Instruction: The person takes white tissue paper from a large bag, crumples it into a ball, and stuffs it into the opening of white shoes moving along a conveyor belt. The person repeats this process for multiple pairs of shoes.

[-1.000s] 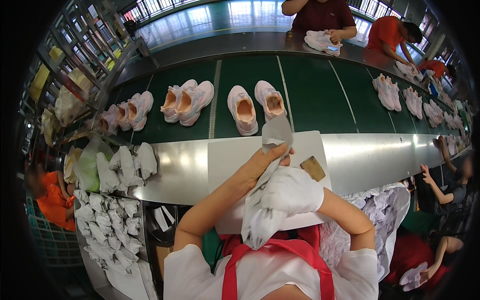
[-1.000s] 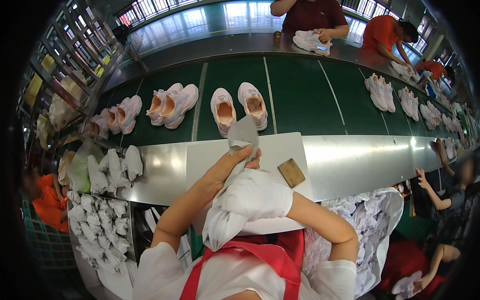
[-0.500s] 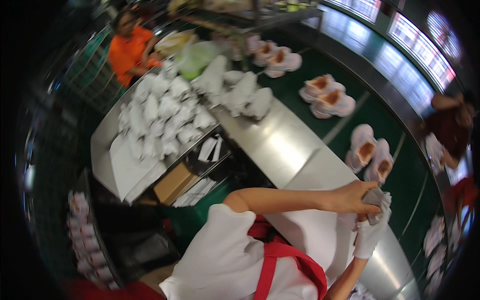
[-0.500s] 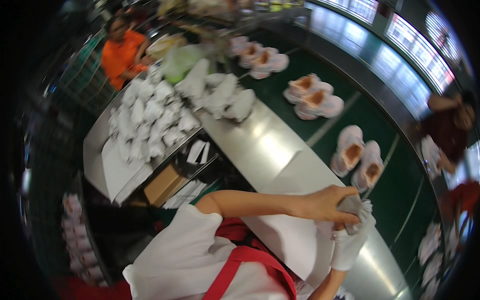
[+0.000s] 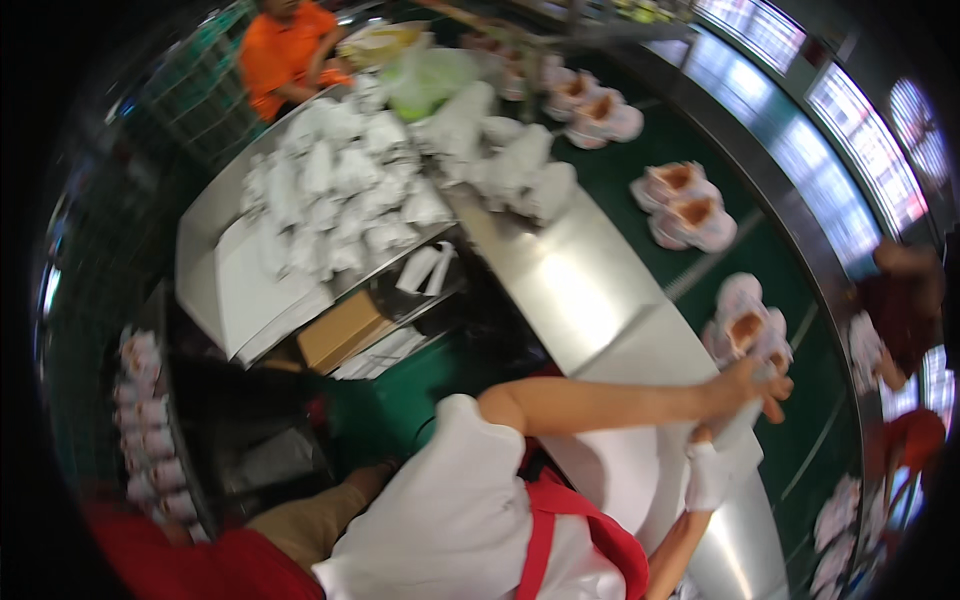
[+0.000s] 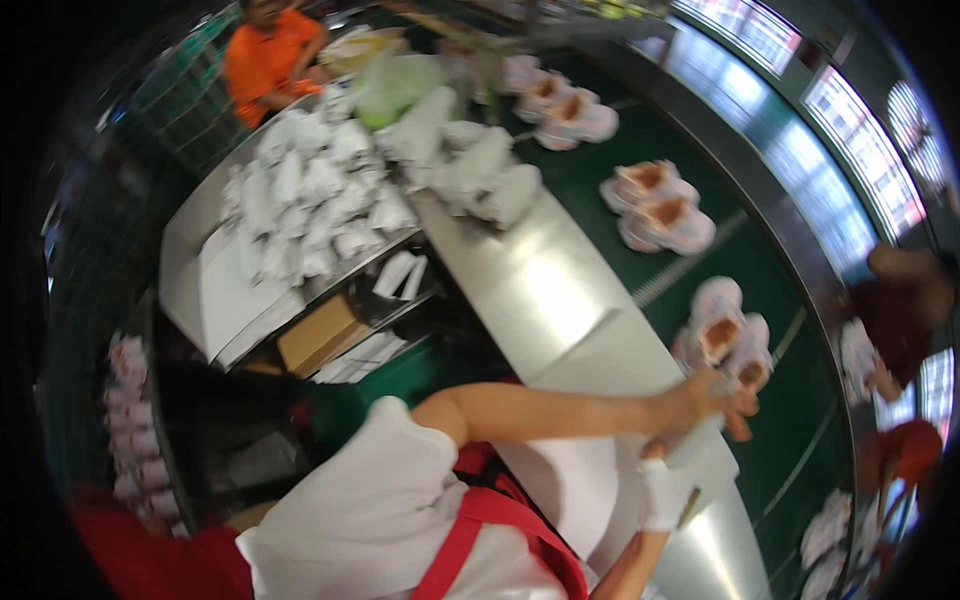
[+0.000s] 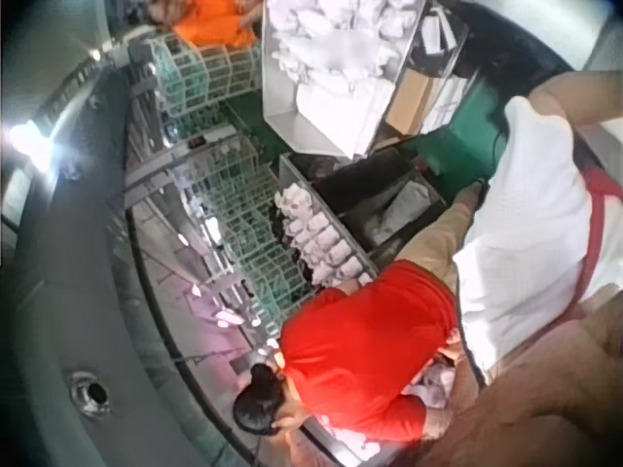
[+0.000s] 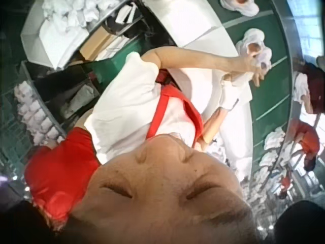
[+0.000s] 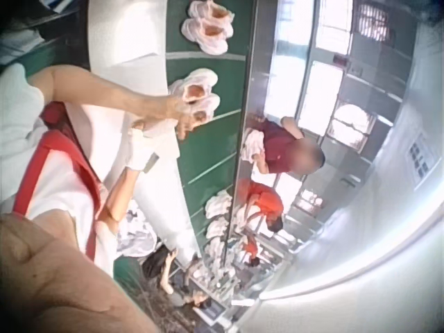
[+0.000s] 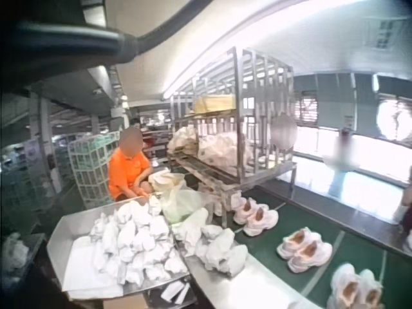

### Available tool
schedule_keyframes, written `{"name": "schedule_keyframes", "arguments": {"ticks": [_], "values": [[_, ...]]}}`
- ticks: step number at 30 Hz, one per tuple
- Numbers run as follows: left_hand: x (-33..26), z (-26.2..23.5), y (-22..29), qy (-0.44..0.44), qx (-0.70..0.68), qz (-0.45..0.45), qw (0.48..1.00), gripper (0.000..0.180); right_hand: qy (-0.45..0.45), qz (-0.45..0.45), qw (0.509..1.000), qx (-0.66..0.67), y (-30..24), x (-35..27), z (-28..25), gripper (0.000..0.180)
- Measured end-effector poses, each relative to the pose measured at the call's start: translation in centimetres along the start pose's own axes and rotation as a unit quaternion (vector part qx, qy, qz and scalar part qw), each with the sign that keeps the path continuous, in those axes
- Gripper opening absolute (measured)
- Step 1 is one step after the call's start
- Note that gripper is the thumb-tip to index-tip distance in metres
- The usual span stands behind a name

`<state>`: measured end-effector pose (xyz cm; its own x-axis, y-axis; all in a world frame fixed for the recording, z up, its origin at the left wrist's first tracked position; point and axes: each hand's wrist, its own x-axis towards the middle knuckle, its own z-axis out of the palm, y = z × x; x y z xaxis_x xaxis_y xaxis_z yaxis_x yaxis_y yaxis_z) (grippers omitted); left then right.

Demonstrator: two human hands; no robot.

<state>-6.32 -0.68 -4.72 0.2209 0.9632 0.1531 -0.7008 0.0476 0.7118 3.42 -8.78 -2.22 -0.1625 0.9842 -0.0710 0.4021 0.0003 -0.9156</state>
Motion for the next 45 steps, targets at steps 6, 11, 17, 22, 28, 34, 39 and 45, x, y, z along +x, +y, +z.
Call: {"name": "schedule_keyframes", "arguments": {"ticks": [6, 11, 17, 22, 28, 34, 39, 45], "values": [[-0.6, -2.6, 2.9, 0.128, 0.016, 0.032, 0.991, 0.033, -0.035, -0.153, 0.979, -0.128, -1.4, 1.6, 0.5, 0.082], [0.9, -2.9, 2.1, 0.127, 0.011, -0.033, 0.991, 0.035, 0.019, -0.129, 0.977, -0.170, -0.2, 2.4, 0.6, 0.065], [10.8, -10.1, -2.8, 0.125, 0.452, 0.189, 0.863, 0.040, 0.080, 0.014, 0.942, -0.325, -0.1, 7.7, -3.6, 0.039], [16.5, -12.8, -2.6, -0.067, 0.658, 0.060, 0.748, 0.035, 0.005, 0.058, 0.869, -0.492, -0.7, 14.2, -5.7, 0.037], [17.4, -12.5, -1.2, -0.172, 0.669, 0.011, 0.723, 0.033, -0.102, 0.063, 0.828, -0.548, 0.8, 21.9, -1.2, 0.033], [17.9, -11.8, -2.4, -0.191, 0.631, 0.014, 0.752, 0.033, -0.227, 0.015, 0.798, -0.558, 9.8, 27.4, -4.1, 0.030], [18.5, -11.1, -3.2, -0.172, 0.659, -0.005, 0.732, 0.031, -0.116, -0.034, 0.762, -0.637, 13.9, 29.3, -2.1, 0.028], [19.4, -13.5, -2.6, -0.248, 0.676, -0.088, 0.688, 0.061, 0.080, 0.026, 0.909, -0.409, 3.3, 21.8, -6.5, 0.036]]}}
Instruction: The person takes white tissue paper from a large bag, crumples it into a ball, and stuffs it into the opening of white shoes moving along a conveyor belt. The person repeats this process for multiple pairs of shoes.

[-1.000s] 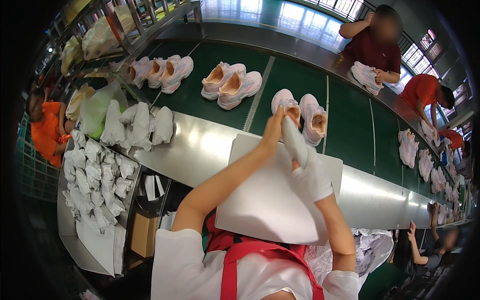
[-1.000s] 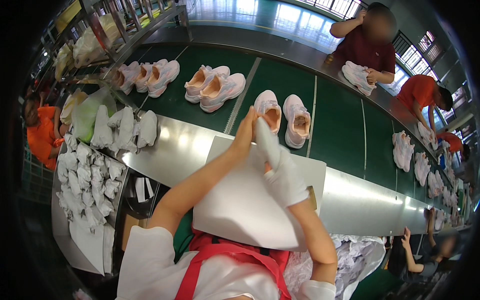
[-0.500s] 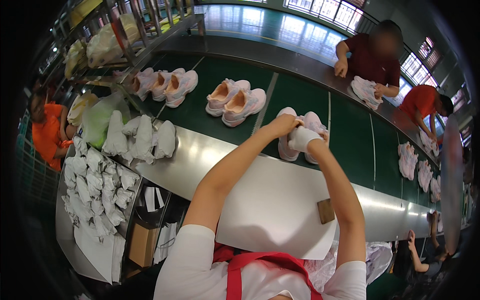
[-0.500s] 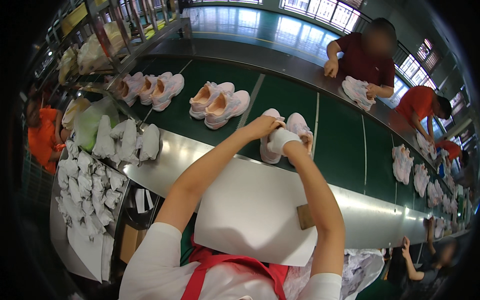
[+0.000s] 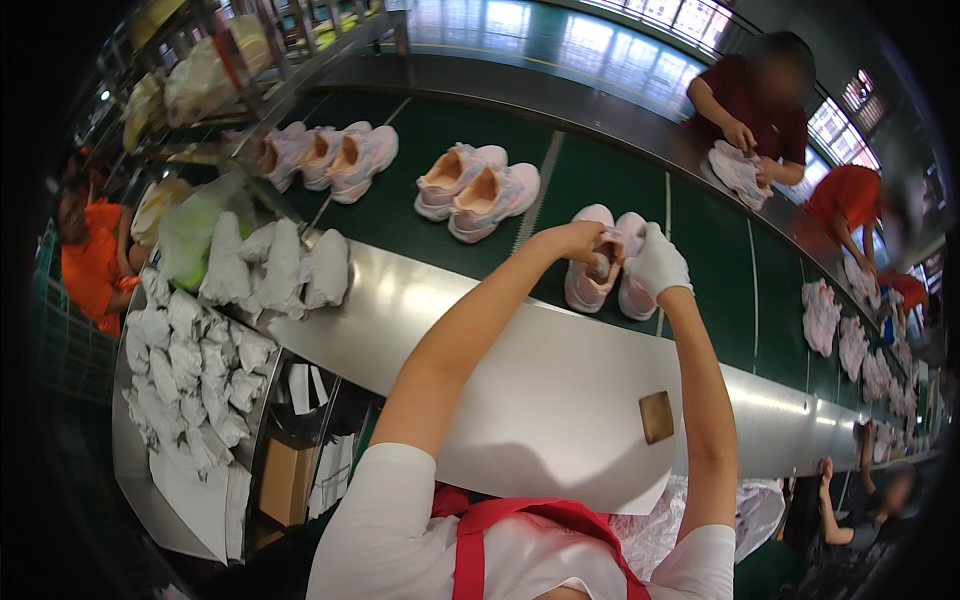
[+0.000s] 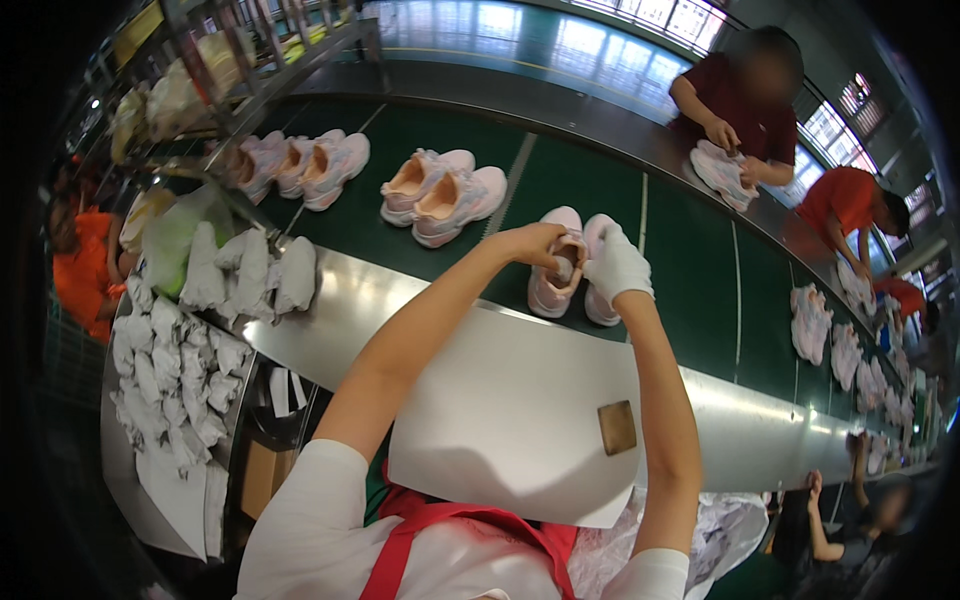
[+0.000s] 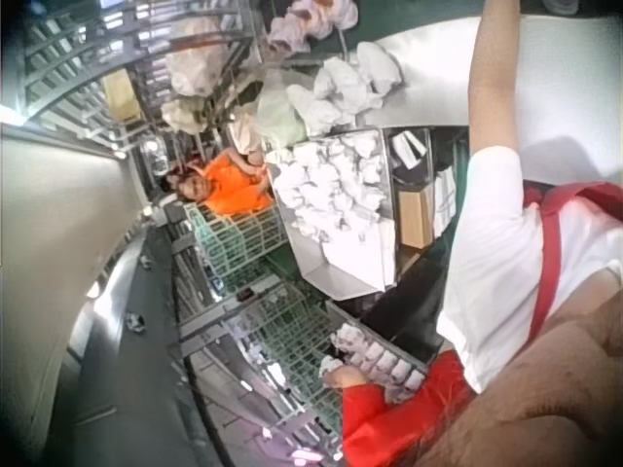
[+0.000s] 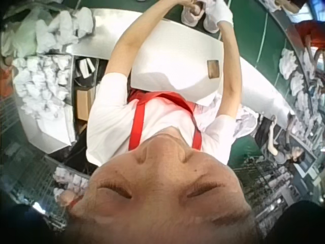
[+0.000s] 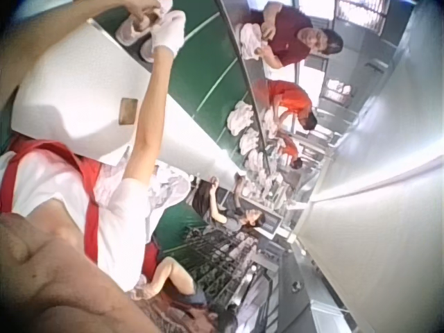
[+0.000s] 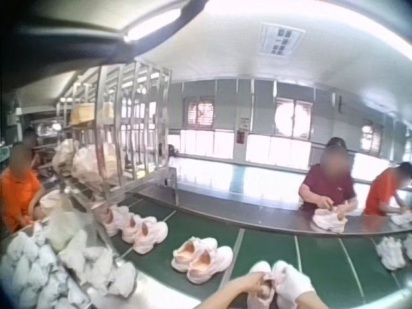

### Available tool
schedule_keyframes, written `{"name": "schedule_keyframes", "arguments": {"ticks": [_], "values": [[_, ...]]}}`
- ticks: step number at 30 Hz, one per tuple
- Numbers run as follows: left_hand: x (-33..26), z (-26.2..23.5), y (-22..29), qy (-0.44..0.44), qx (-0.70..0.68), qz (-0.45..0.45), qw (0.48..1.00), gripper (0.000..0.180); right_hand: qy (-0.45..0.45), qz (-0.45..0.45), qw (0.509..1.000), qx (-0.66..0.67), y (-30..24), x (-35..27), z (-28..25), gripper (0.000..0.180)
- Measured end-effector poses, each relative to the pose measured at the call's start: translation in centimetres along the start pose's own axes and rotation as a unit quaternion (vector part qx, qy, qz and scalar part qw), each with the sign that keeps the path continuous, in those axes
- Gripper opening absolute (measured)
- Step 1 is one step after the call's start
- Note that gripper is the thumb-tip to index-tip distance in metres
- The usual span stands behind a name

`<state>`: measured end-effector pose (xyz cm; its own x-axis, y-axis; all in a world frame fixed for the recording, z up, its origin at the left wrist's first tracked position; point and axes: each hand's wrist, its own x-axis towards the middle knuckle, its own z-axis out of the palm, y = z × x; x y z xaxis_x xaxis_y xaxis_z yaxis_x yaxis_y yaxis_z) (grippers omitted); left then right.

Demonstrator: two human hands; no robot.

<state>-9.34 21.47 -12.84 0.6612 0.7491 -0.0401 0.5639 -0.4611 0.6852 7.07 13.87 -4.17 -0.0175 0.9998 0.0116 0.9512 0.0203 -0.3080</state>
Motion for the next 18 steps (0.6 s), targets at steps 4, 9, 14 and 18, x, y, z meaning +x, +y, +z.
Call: {"name": "schedule_keyframes", "arguments": {"ticks": [4, 9, 14, 18], "values": [[0.0, 2.5, 1.4, 0.174, 0.034, -0.025, 0.984, 0.041, 0.013, -0.087, 0.995, -0.040, -0.3, 0.8, 2.6, 0.035], [2.7, 5.8, 3.4, 0.341, 0.154, -0.080, 0.924, 0.016, 0.134, -0.049, 0.989, -0.042, 2.3, 4.9, 9.9, 0.013], [1.4, 5.4, 2.5, 0.374, 0.121, -0.065, 0.917, 0.013, 0.092, -0.134, 0.986, 0.026, 1.7, -1.3, 4.0, 0.030], [1.7, 5.7, 2.0, 0.301, 0.179, -0.107, 0.931, 0.026, 0.121, -0.064, 0.985, 0.109, 1.9, -14.4, -2.0, 0.038]]}}
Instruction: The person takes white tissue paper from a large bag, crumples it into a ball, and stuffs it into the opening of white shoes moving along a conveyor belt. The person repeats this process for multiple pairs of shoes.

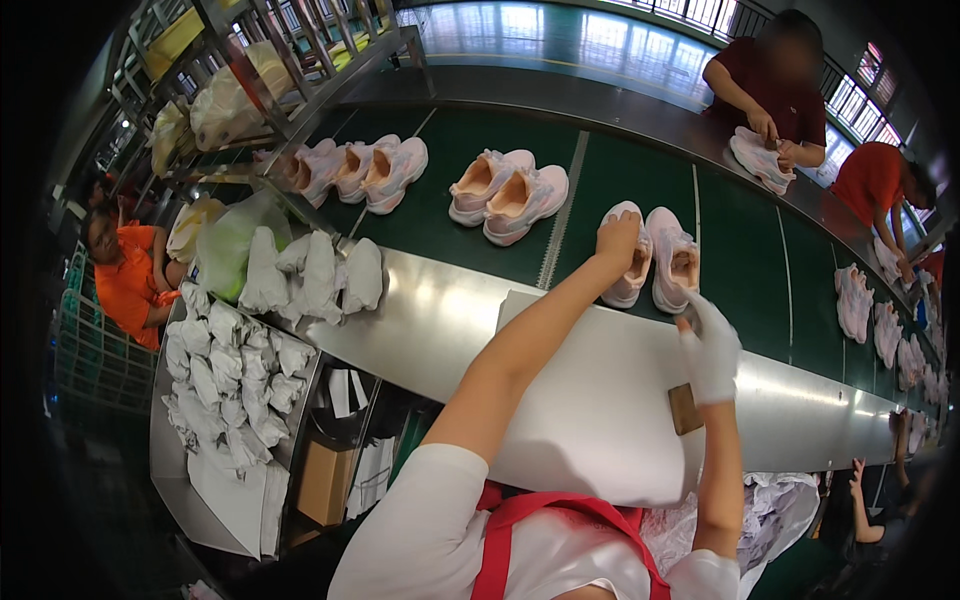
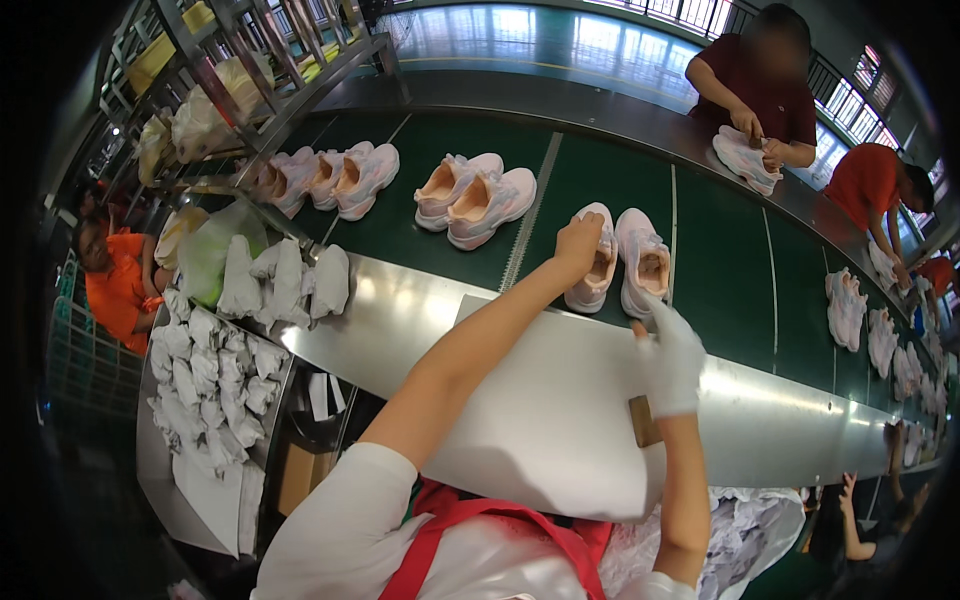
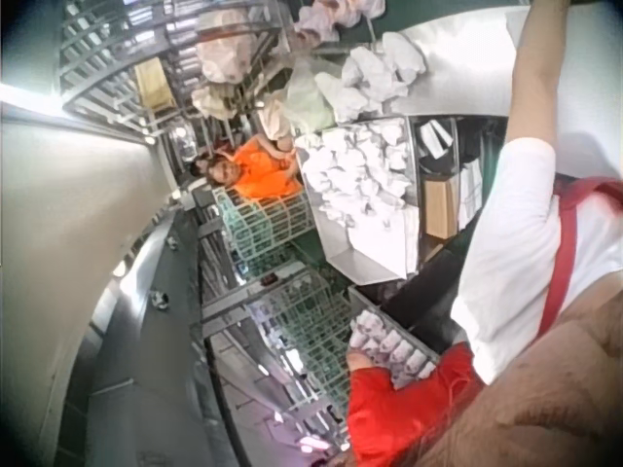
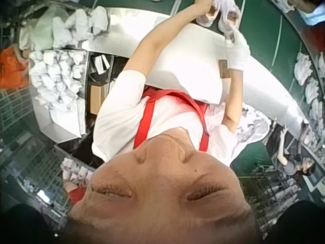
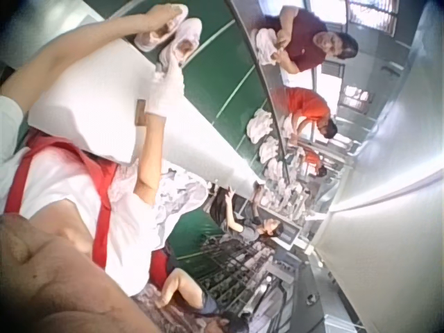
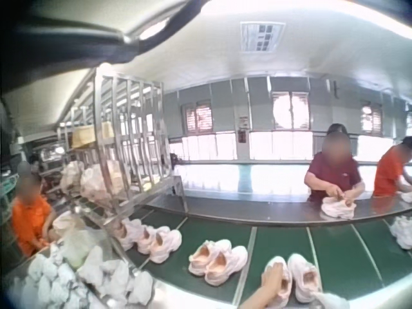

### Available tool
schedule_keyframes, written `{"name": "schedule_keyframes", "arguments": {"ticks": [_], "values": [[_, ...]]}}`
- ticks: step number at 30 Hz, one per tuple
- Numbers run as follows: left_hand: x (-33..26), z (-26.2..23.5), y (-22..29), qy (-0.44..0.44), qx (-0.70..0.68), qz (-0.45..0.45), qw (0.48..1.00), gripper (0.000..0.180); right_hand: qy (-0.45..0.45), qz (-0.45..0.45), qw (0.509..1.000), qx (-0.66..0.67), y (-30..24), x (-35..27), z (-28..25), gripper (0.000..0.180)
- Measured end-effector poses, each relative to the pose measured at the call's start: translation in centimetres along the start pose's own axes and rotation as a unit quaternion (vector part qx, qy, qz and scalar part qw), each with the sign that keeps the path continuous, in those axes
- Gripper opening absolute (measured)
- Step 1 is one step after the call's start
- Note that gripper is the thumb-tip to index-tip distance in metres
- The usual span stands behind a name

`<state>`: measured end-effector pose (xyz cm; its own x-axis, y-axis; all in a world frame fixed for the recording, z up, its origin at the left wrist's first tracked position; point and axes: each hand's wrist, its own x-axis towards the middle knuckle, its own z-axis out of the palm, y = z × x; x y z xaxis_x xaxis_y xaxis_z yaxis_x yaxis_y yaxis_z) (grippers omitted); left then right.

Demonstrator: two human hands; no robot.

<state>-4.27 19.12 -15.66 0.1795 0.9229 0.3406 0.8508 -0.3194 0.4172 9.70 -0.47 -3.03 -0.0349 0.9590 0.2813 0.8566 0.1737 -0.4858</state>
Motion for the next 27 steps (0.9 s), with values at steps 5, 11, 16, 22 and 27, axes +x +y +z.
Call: {"name": "schedule_keyframes", "arguments": {"ticks": [5, 11, 16, 22, 27], "values": [[-4.3, -7.4, 5.7, 0.118, -0.152, 0.170, 0.966, 0.035, -0.049, 0.054, 0.968, -0.241, 1.3, -8.6, -3.4, 0.045], [-16.6, -9.9, 8.7, -0.112, -0.200, 0.396, 0.889, 0.013, -0.049, 0.143, 0.988, -0.043, 1.7, -9.7, -2.1, 0.037], [-18.6, -8.4, 8.0, -0.148, -0.194, 0.393, 0.887, 0.021, -0.010, 0.184, 0.982, 0.034, 3.5, -9.3, -1.9, 0.024], [-18.7, -7.5, 9.0, -0.129, -0.169, 0.373, 0.903, 0.033, -0.147, 0.105, 0.979, 0.099, 2.2, -10.6, -2.4, 0.028], [-17.9, -9.3, 11.3, -0.073, -0.108, 0.438, 0.889, 0.015, -0.056, 0.242, 0.951, 0.183, 5.4, -11.2, -3.6, 0.038]]}}
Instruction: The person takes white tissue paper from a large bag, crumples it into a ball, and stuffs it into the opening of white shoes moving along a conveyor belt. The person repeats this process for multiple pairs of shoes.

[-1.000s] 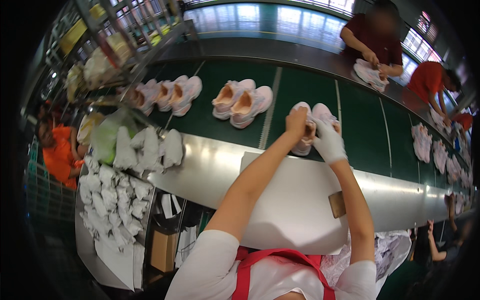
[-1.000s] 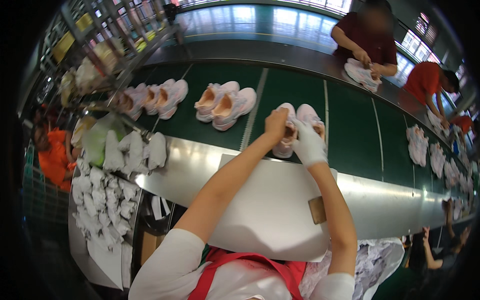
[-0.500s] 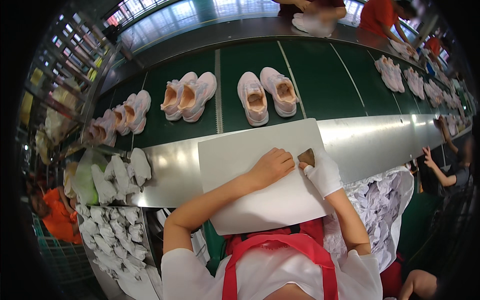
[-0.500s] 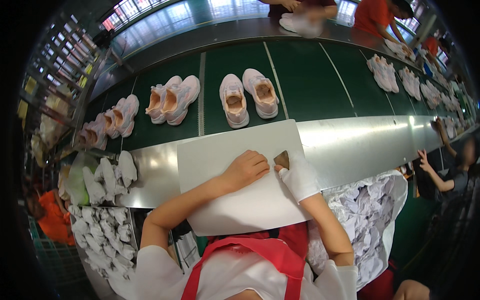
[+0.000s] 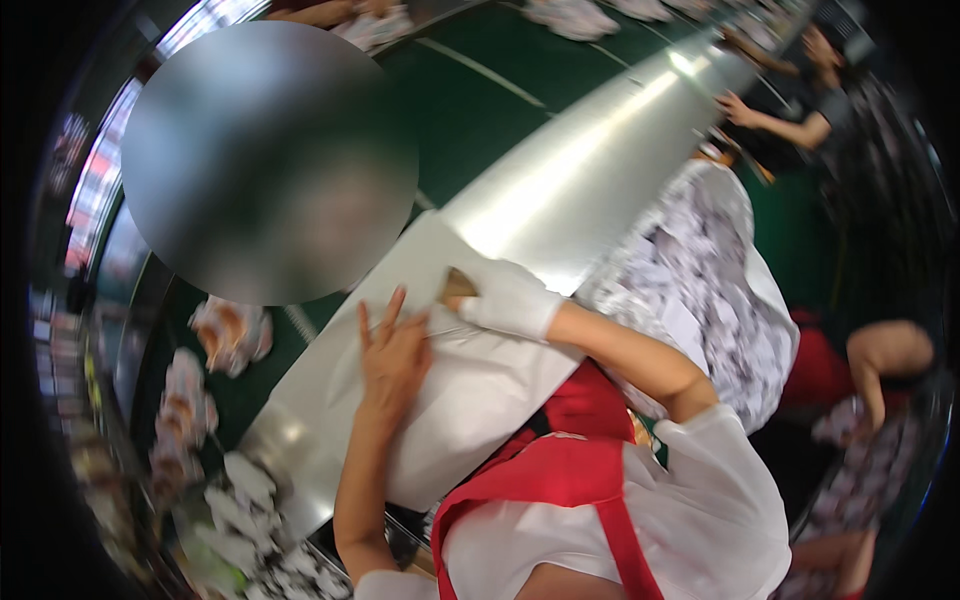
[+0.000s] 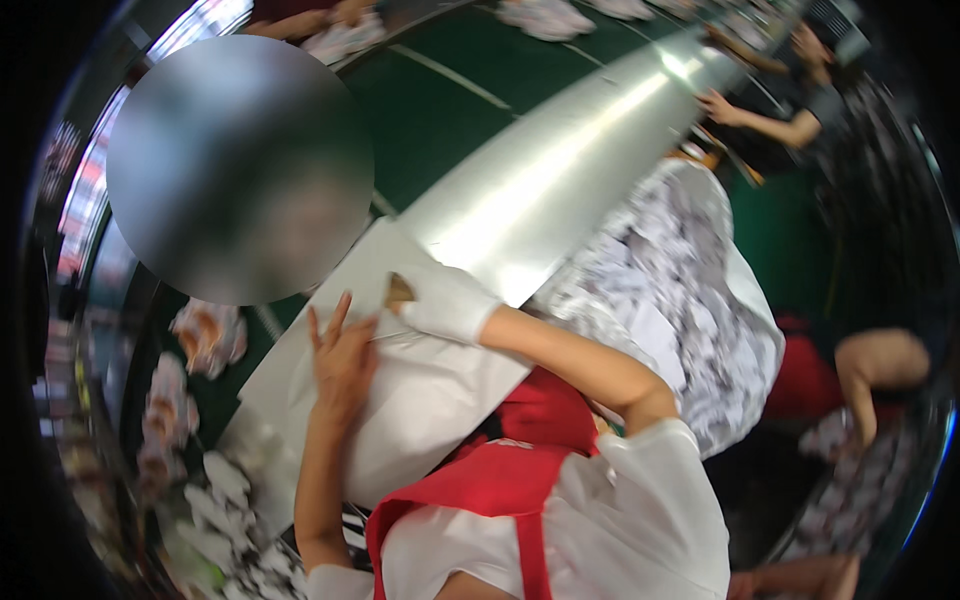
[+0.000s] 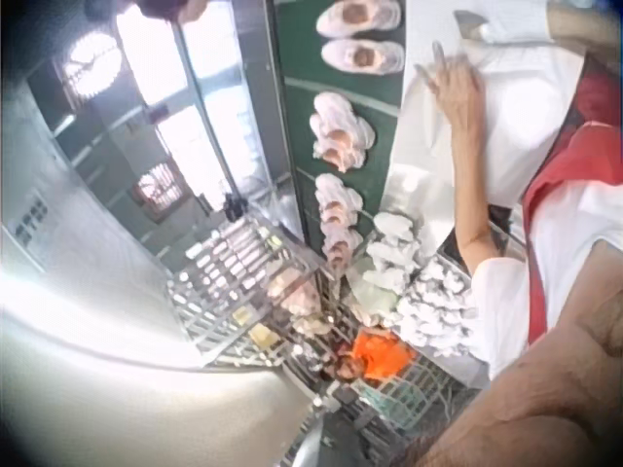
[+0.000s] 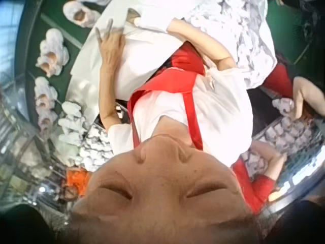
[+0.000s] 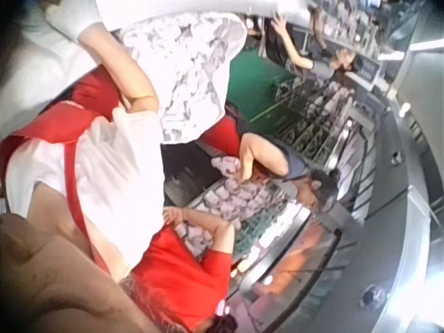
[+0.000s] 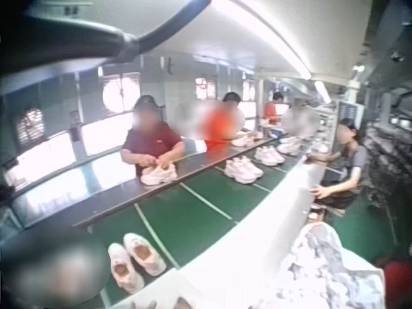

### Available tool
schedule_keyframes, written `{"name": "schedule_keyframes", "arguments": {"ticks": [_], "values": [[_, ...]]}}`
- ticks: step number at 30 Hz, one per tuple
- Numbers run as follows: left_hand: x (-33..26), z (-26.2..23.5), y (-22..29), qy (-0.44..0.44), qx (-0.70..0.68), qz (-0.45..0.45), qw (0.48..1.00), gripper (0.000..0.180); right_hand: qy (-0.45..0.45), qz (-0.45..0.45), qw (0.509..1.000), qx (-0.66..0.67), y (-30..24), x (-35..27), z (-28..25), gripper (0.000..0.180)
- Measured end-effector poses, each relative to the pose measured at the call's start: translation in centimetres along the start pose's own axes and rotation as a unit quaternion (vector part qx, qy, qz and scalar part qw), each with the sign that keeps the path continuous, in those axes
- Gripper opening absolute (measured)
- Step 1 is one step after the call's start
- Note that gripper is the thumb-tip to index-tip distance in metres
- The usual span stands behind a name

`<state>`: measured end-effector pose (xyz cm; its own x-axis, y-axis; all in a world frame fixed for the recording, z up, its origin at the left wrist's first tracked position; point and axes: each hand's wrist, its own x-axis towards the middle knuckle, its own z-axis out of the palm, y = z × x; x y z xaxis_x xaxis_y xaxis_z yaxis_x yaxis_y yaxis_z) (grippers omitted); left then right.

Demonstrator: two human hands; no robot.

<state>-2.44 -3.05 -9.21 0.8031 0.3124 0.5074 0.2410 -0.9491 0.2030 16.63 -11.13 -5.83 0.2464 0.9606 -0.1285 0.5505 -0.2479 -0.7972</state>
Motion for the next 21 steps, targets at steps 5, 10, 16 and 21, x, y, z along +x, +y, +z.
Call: {"name": "schedule_keyframes", "arguments": {"ticks": [5, 10, 16, 21], "values": [[1.4, -2.6, 1.4, -0.060, -0.241, -0.078, 0.965, 0.006, -0.025, -0.045, 0.995, -0.080, 1.8, 0.4, -1.1, 0.031], [1.5, 0.1, 1.5, -0.107, -0.172, -0.083, 0.976, 0.006, 0.252, -0.154, 0.950, -0.104, 4.7, -2.0, -3.5, 0.029], [0.7, 1.4, 1.3, -0.097, -0.176, -0.044, 0.979, 0.012, 0.502, 0.095, 0.828, 0.233, 20.4, -8.3, -10.3, 0.026], [0.2, 1.2, 1.3, -0.101, -0.152, -0.051, 0.982, 0.012, 0.599, 0.310, 0.726, -0.134, 37.1, -6.4, -13.3, 0.052]]}}
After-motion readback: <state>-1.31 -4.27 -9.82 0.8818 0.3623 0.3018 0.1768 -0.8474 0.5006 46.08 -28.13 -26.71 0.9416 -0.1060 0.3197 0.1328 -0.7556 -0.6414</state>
